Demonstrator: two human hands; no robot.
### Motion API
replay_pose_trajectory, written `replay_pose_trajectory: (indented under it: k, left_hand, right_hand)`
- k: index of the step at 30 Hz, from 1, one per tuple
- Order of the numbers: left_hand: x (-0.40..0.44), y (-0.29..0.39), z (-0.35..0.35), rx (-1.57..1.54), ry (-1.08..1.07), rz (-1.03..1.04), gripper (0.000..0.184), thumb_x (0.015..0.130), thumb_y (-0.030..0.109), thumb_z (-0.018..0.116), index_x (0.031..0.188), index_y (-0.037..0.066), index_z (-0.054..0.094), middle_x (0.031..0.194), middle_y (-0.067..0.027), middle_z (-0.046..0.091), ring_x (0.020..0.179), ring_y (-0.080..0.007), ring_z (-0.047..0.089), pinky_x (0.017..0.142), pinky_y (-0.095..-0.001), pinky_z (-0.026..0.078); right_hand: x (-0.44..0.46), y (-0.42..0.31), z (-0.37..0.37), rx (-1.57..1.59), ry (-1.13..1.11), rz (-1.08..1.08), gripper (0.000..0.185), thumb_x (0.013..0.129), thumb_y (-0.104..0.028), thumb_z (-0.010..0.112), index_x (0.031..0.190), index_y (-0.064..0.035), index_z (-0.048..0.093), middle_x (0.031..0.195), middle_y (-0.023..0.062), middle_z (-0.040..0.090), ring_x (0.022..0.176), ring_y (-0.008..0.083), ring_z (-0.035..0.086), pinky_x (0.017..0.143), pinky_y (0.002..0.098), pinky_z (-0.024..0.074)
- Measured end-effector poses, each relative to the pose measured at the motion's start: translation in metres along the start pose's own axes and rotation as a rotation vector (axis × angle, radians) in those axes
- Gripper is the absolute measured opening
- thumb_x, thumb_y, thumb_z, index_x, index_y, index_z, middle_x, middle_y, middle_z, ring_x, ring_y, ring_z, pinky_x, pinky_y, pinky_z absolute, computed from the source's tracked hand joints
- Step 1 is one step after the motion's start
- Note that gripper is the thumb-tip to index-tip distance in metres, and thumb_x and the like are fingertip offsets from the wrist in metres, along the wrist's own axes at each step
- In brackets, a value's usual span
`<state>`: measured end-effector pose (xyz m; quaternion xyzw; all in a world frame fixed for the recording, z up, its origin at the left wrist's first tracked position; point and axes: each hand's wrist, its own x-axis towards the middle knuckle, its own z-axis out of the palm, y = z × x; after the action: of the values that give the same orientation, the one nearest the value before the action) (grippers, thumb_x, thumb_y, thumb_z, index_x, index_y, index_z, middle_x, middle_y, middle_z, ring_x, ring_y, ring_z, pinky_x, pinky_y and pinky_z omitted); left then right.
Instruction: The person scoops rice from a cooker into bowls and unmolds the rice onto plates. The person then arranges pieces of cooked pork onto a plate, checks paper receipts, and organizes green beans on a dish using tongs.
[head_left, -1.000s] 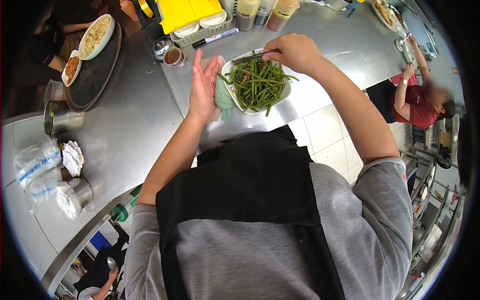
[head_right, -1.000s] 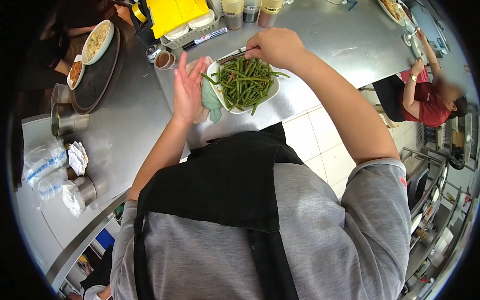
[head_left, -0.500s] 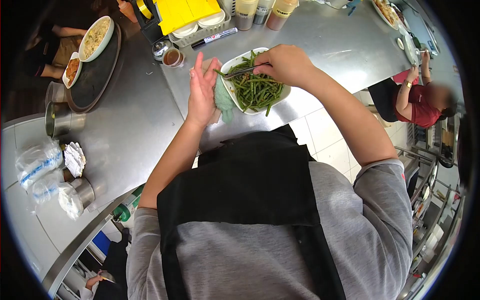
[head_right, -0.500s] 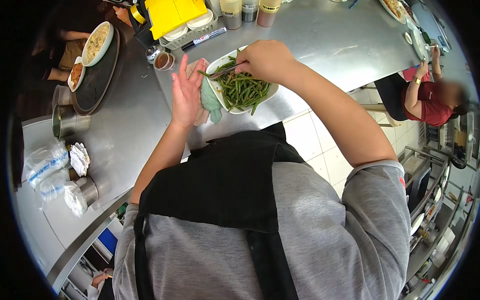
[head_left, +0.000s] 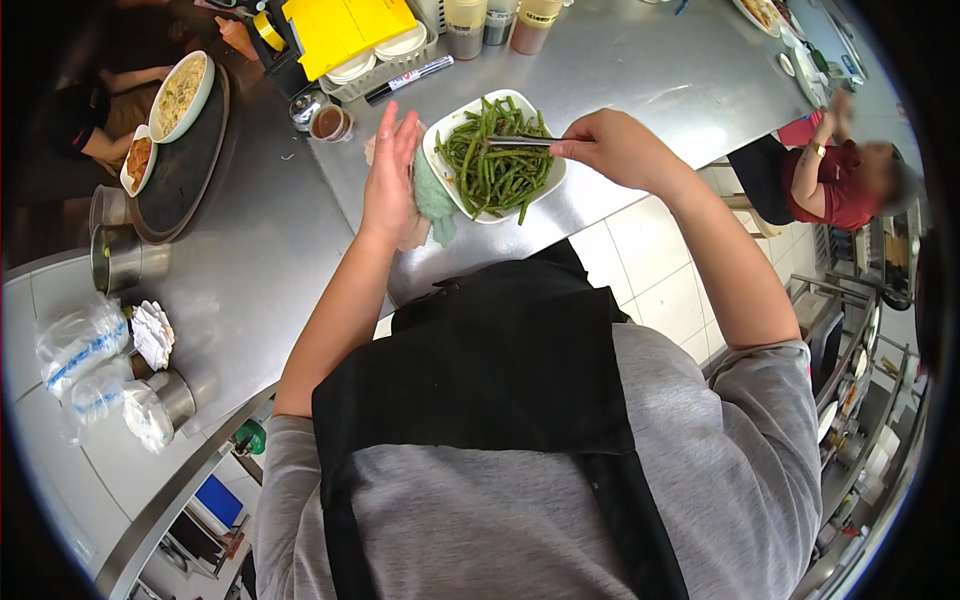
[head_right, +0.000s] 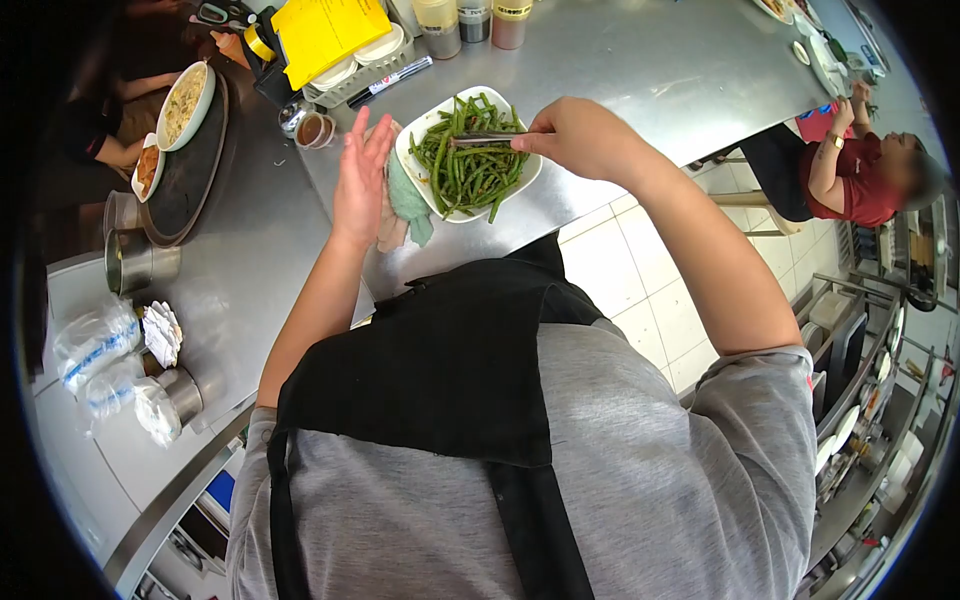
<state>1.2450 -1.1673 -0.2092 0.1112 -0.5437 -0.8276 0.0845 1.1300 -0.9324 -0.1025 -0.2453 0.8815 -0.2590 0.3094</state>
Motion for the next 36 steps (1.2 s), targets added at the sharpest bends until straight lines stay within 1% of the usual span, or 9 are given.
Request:
replay_pose_trajectory:
  k: [3,7,11,13,19,21,25,27,36]
  left_hand:
    - [0.0,0.0,0.003,0.207,-0.013,-0.004,0.065,0.101,0.049,0.021,0.149,0.005,0.016,0.15,-0.0247,0.025,0.142,-0.031,0.021,0.116,-0.0379,0.013]
    - [0.0,-0.002,0.002,0.348,-0.006,0.021,0.059,0.102,0.04,0.027,0.148,0.005,0.019,0.151,-0.023,0.024,0.143,-0.0306,0.02,0.116,-0.0367,0.014]
    - [-0.006,0.003,0.004,0.649,0.021,0.219,0.054,0.101,0.03,0.035,0.146,0.004,0.024,0.15,-0.0219,0.026,0.141,-0.0312,0.023,0.115,-0.0373,0.017]
    - [-0.009,0.001,0.006,0.757,0.042,0.299,0.052,0.1,0.025,0.039,0.145,0.003,0.027,0.15,-0.0213,0.027,0.141,-0.0316,0.024,0.114,-0.0376,0.018]
    - [-0.012,-0.007,0.008,0.722,0.037,0.252,0.051,0.099,0.021,0.042,0.145,0.003,0.028,0.15,-0.0205,0.027,0.141,-0.0315,0.024,0.114,-0.0383,0.019]
    - [-0.012,-0.007,0.008,0.7,0.037,0.241,0.051,0.099,0.021,0.042,0.145,0.003,0.028,0.15,-0.0205,0.027,0.141,-0.0315,0.024,0.114,-0.0381,0.019]
    - [-0.012,-0.003,0.005,0.688,0.051,0.225,0.051,0.1,0.022,0.041,0.145,0.003,0.028,0.15,-0.02,0.028,0.141,-0.031,0.024,0.114,-0.0378,0.019]
    - [-0.012,-0.002,0.005,0.673,0.054,0.217,0.051,0.1,0.022,0.04,0.145,0.003,0.028,0.15,-0.0199,0.028,0.141,-0.0309,0.024,0.114,-0.0377,0.019]
    - [-0.012,0.003,0.008,0.669,0.038,0.173,0.051,0.102,0.027,0.036,0.146,0.004,0.028,0.149,-0.0192,0.03,0.14,-0.0298,0.026,0.114,-0.036,0.019]
  right_hand:
    - [-0.014,-0.015,-0.023,-0.267,0.068,-0.058,0.041,0.087,-0.037,0.065,0.089,0.0035,0.069,0.063,0.0148,0.061,0.056,0.0249,0.056,0.056,0.0371,0.0442]
    - [-0.038,-0.004,-0.051,-0.322,0.098,0.043,0.043,0.089,-0.04,0.062,0.087,0.0021,0.07,0.056,0.008,0.052,0.053,0.0155,0.047,0.052,0.0328,0.0404]
    - [-0.053,0.045,-0.011,0.071,0.006,0.235,0.042,0.094,-0.042,0.055,0.09,-0.0032,0.071,0.057,-0.002,0.043,0.051,0.0092,0.036,0.048,0.0283,0.0328]
    - [-0.053,0.04,0.014,0.228,0.064,0.397,0.042,0.093,-0.041,0.056,0.09,-0.0017,0.071,0.064,0.0055,0.053,0.06,0.0146,0.048,0.06,0.0308,0.0419]
    - [-0.024,0.052,0.062,0.253,0.205,0.276,0.038,0.094,-0.034,0.054,0.092,0.0007,0.069,0.078,0.0159,0.066,0.071,0.0241,0.061,0.071,0.0344,0.0471]
    - [-0.024,0.05,0.063,0.249,0.316,0.179,0.031,0.095,-0.027,0.054,0.093,0.0012,0.067,0.064,0.0035,0.053,0.059,0.0124,0.045,0.058,0.0291,0.0405]
    - [-0.04,0.038,0.052,0.16,0.425,0.056,0.025,0.095,-0.022,0.056,0.093,0.001,0.066,0.062,0.0051,0.053,0.058,0.0113,0.044,0.056,0.0287,0.0398]
    - [-0.051,0.024,0.042,0.098,0.452,0.065,0.025,0.093,-0.023,0.058,0.095,0.0002,0.067,0.065,0.0156,0.061,0.056,0.0251,0.056,0.058,0.0345,0.0452]
    - [-0.071,-0.015,0.037,0.168,0.481,-0.026,0.023,0.092,-0.022,0.061,0.095,0.0003,0.067,0.063,0.0151,0.059,0.051,0.0228,0.053,0.053,0.0321,0.0433]
